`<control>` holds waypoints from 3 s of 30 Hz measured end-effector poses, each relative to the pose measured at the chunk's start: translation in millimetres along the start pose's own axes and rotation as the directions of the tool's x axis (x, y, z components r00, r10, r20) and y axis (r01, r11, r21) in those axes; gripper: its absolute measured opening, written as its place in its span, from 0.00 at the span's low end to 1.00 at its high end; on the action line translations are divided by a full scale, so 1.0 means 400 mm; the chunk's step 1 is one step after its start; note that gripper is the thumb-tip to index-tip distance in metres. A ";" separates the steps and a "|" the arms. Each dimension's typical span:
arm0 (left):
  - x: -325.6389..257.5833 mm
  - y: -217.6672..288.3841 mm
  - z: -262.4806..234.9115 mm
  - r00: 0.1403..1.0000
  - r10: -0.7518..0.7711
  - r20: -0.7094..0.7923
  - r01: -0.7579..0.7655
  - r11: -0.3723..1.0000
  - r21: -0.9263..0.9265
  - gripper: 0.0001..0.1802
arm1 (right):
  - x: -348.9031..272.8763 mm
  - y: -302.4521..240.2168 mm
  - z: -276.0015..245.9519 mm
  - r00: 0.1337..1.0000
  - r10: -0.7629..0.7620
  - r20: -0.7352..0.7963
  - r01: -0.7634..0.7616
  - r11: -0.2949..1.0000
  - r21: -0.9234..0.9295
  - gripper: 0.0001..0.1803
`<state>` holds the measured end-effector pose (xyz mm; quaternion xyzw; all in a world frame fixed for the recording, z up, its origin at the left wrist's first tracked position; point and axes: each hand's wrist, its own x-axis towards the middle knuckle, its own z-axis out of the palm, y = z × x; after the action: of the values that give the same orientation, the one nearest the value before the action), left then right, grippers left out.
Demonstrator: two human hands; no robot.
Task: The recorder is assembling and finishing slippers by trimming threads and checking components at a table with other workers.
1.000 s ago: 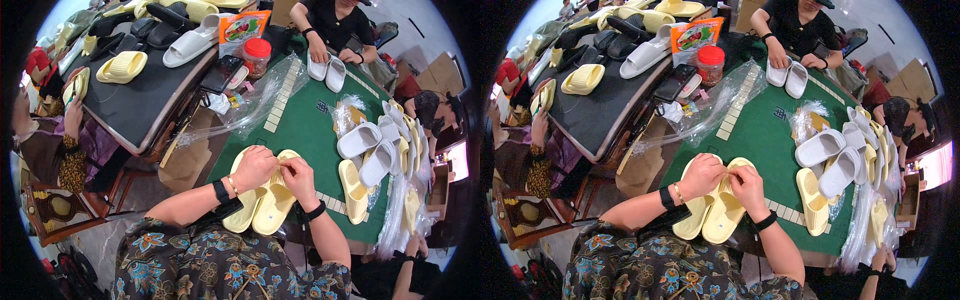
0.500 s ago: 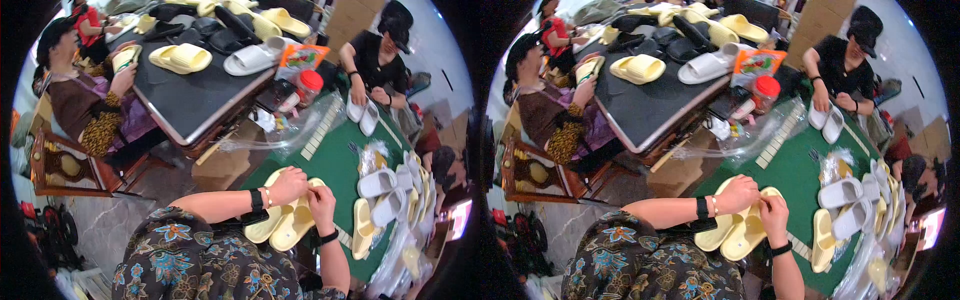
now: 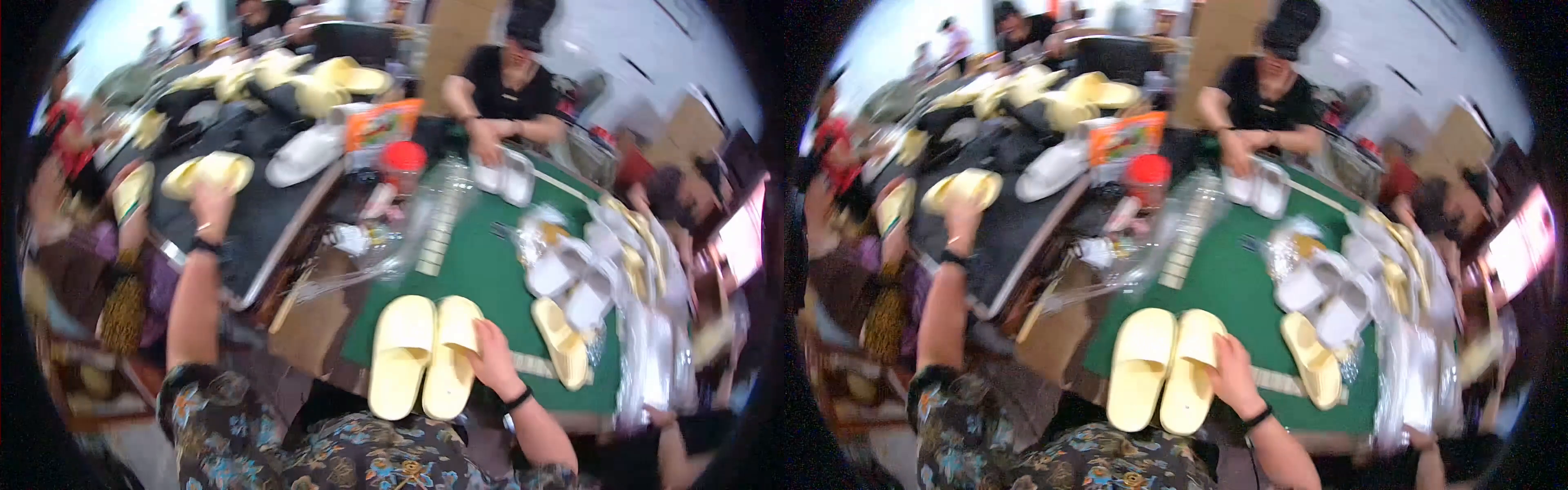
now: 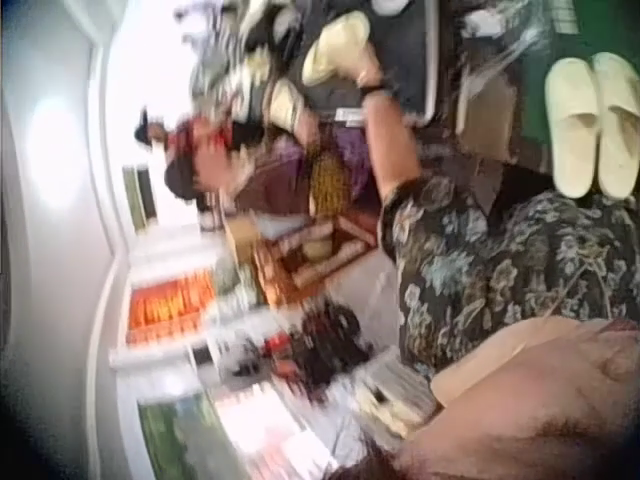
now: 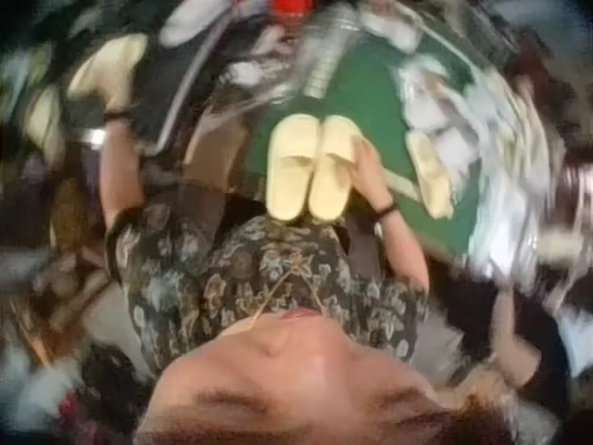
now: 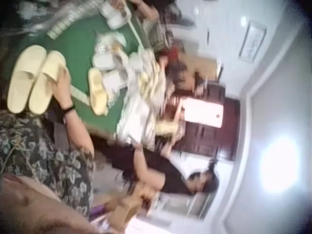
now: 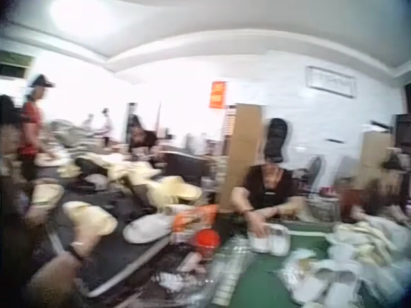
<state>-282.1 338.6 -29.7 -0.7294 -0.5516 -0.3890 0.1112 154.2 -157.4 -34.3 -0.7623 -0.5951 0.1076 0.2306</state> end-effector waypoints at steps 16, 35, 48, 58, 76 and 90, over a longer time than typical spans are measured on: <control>0.003 -0.089 -0.239 0.801 -0.574 0.174 0.500 0.480 -0.721 0.31 | 0.036 0.314 -0.619 0.561 0.024 -0.828 -0.416 0.872 -0.257 0.36; -0.420 0.737 -0.418 0.319 0.838 0.442 0.300 0.353 -0.886 0.49 | 0.124 -0.032 -0.043 0.908 0.332 0.256 -0.201 -0.192 0.961 0.31; -0.583 0.685 -0.344 0.317 0.423 0.849 0.818 0.331 -0.470 0.16 | 0.020 0.097 -0.030 0.770 0.631 0.088 0.070 -0.222 0.973 0.32; -0.348 0.614 -0.342 0.409 0.430 0.805 0.676 0.450 -0.584 0.18 | 0.011 0.198 -0.127 0.864 0.455 0.215 -0.192 -0.097 0.977 0.30; -0.581 0.800 -0.221 0.802 0.373 0.466 -0.047 0.818 -0.573 0.31 | -0.018 0.112 -0.024 0.931 0.362 -0.041 -0.337 0.899 0.281 0.33; -0.549 0.733 -0.235 0.745 0.442 0.500 0.093 0.674 -0.733 0.21 | -0.068 0.050 0.000 0.899 0.421 0.120 -0.424 0.770 0.477 0.31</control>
<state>-82.0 17.9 -39.6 -0.8520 -0.2792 -0.2847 -0.3392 163.9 -187.2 -46.7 -0.7919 -0.3618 0.3066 0.3847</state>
